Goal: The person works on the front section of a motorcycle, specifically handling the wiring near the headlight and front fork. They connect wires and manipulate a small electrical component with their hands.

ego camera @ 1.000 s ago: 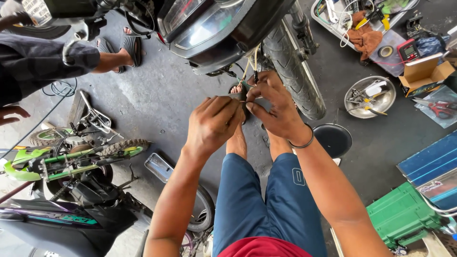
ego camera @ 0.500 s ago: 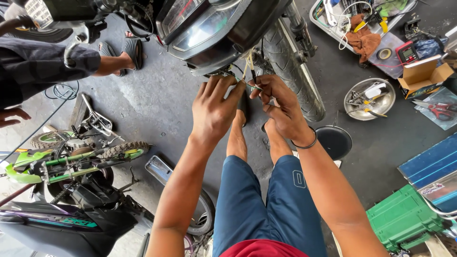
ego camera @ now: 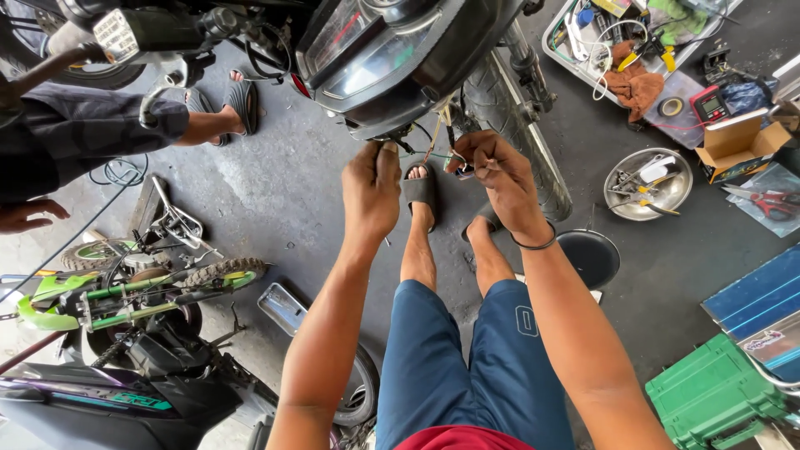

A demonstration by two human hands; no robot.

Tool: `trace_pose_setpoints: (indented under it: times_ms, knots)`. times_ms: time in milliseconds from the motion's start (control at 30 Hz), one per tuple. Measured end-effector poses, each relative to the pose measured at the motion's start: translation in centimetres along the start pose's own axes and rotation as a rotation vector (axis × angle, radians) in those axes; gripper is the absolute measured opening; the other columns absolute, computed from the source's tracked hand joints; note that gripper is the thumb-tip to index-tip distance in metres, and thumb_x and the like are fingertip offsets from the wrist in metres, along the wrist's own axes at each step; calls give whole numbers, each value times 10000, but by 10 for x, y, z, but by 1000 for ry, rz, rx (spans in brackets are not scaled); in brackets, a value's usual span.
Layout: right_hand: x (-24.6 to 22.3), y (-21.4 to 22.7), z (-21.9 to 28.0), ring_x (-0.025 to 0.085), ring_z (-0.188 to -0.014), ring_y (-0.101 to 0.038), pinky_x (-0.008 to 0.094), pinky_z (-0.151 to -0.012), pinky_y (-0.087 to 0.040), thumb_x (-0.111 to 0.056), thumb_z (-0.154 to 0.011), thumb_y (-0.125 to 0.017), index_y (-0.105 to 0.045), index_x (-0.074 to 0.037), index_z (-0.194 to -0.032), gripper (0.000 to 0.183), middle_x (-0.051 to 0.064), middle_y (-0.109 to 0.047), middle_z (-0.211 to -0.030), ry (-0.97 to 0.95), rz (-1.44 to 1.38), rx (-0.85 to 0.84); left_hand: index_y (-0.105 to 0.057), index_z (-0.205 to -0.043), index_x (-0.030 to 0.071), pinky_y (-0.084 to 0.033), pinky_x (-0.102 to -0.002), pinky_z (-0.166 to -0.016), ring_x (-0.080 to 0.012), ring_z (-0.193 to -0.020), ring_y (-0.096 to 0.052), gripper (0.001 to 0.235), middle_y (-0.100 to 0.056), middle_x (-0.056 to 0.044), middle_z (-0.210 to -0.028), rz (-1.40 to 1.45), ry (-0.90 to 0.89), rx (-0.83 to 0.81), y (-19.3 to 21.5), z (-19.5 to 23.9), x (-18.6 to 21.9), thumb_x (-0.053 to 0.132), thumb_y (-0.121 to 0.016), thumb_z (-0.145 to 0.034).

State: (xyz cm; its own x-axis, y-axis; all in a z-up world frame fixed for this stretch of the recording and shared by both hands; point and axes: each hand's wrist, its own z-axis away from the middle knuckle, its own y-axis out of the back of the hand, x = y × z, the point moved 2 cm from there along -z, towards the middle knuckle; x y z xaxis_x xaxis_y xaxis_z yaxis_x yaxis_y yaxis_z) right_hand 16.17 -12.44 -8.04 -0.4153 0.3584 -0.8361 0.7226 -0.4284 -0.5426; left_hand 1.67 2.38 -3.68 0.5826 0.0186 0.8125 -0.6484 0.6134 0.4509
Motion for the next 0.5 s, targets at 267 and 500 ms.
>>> trace_pose_setpoints:
  times_ms: [267,500]
  knots:
    - [20,4,5,189,-1018,-439,388,-922,-360,-64,-961,-534,-417,-116,-924,134,221,-576,-1194,-105,-112,64,-550,-794,23,-350,-257,-371,-97,-500,-399,325,-332,19,-648,723,441,-109,-2,-2,4,140,-597,-1093]
    - [18,3,8,220,-1057,-475,401,-942,-379,-76,-962,-552,-427,-98,-930,130,269,-588,-1223,-170,-125,85,-674,-930,119,-479,-405,-470,-293,-529,-609,306,-592,-66,-651,-553,-367,60,11,14,31,297,-600,-1168]
